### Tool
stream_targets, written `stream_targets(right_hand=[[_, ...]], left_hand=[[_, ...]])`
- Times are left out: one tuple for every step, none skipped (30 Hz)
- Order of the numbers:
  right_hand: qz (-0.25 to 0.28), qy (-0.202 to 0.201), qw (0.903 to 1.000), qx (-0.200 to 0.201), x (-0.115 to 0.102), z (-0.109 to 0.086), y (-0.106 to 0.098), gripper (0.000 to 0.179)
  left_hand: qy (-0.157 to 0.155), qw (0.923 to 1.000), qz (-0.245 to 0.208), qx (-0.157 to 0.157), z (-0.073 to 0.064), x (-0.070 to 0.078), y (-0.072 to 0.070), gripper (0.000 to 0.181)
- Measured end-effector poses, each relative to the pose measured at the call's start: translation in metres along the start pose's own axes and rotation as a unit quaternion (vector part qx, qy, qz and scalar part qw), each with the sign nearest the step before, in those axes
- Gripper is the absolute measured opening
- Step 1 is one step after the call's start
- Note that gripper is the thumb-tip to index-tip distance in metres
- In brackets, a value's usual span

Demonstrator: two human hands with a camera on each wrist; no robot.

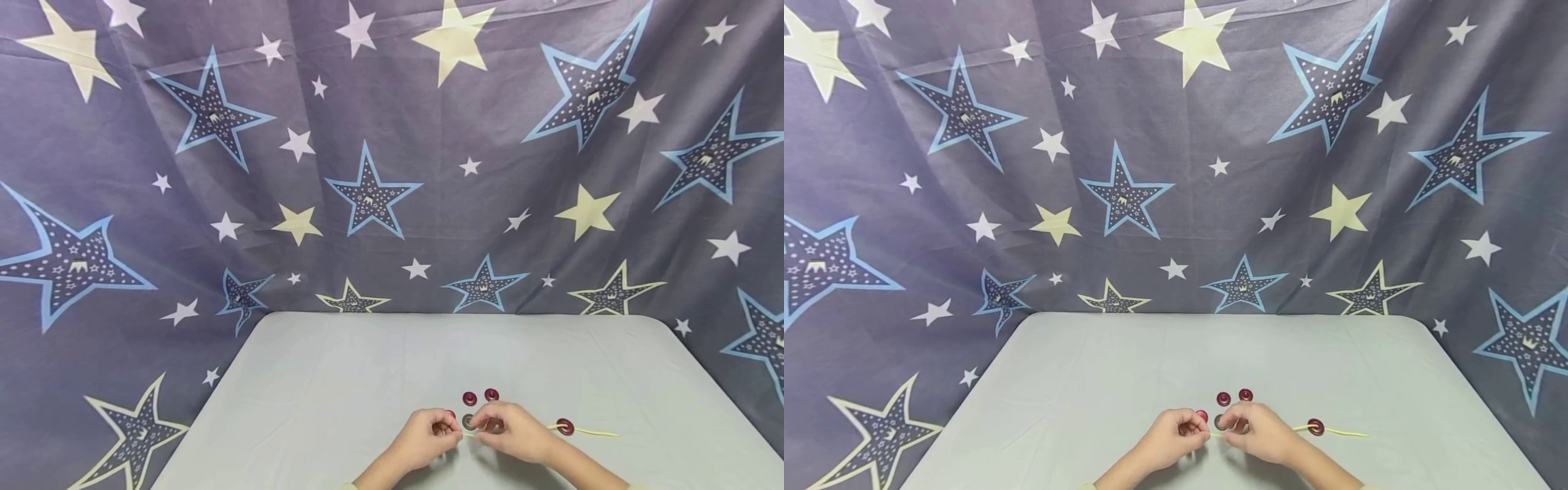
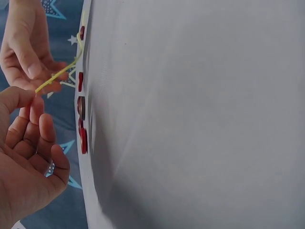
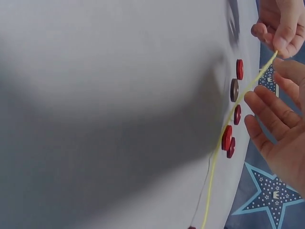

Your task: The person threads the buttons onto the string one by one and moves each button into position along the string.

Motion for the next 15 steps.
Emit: stream_targets(right_hand=[[0.006,0.0,1.0,0.0,-0.0003,0.0002,0.0013,0.017],[0.009,-0.002,1.0,0.001,-0.0007,0.0004,0.0023,0.016],[0.013,-0.003,0.9999,0.002,-0.0009,0.0006,0.0031,0.016],[0.013,-0.002,0.9999,0.004,0.0001,0.0008,0.0041,0.015],[0.013,-0.001,0.9999,0.005,0.0009,0.0009,0.0049,0.014],[0.012,-0.002,0.9999,0.006,0.0013,0.001,0.0055,0.014],[0.014,0.0,0.9999,0.006,0.0018,0.001,0.0059,0.014],[0.016,0.0,0.9999,0.007,0.0021,0.001,0.0064,0.014],[0.018,0.003,0.9998,0.007,0.0026,0.0011,0.0069,0.014],[0.02,0.005,0.9998,0.007,0.0031,0.0012,0.0073,0.014],[0.024,0.006,0.9997,0.007,0.0029,0.0011,0.0077,0.014],[0.027,0.008,0.9996,0.007,0.0033,0.0011,0.0081,0.014],[0.03,0.013,0.9994,0.006,0.0042,0.001,0.0086,0.015],[0.032,0.016,0.9993,0.006,0.0052,0.0008,0.0094,0.015],[0.033,0.018,0.9993,0.005,0.0063,0.0007,0.01,0.015]], left_hand=[[0.002,1.0,0.0,-0.001,-0.0001,0.0005,0.0,0.006],[0.003,1.0,0.0,-0.002,-0.0001,0.0009,0.0001,0.006],[0.004,1.0,0.0,-0.002,-0.0001,0.001,0.0001,0.006],[0.004,1.0,0.001,-0.002,0.0,0.0011,0.0001,0.006],[0.002,1.0,0.001,-0.002,0.0002,0.001,0.0002,0.006],[0.001,1.0,0.001,-0.003,0.0004,0.0009,0.0003,0.006],[0.0,1.0,0.002,-0.003,0.0006,0.0008,0.0004,0.006],[-0.002,1.0,0.003,-0.003,0.0008,0.0002,0.0007,0.006],[-0.003,1.0,0.004,-0.003,0.0009,-0.0002,0.0009,0.006],[-0.004,1.0,0.004,-0.004,0.0011,-0.0005,0.0011,0.006],[-0.004,1.0,0.004,-0.005,0.001,-0.0006,0.0015,0.006],[-0.003,1.0,0.004,-0.004,0.0009,-0.0006,0.0017,0.006],[-0.002,1.0,0.005,-0.003,0.001,-0.0007,0.002,0.006],[-0.002,1.0,0.005,-0.004,0.0009,-0.0007,0.0024,0.006],[-0.001,1.0,0.006,-0.003,0.0009,-0.0005,0.0027,0.006]])
Point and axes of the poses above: each hand's wrist, its own z-axis towards the middle knuckle, its own y-axis out of the palm, x = y × z, the point moved 9 cm from there along z, towards the middle knuckle, and after that the axes turned 14 degrees about x, right-handed, at the moved point
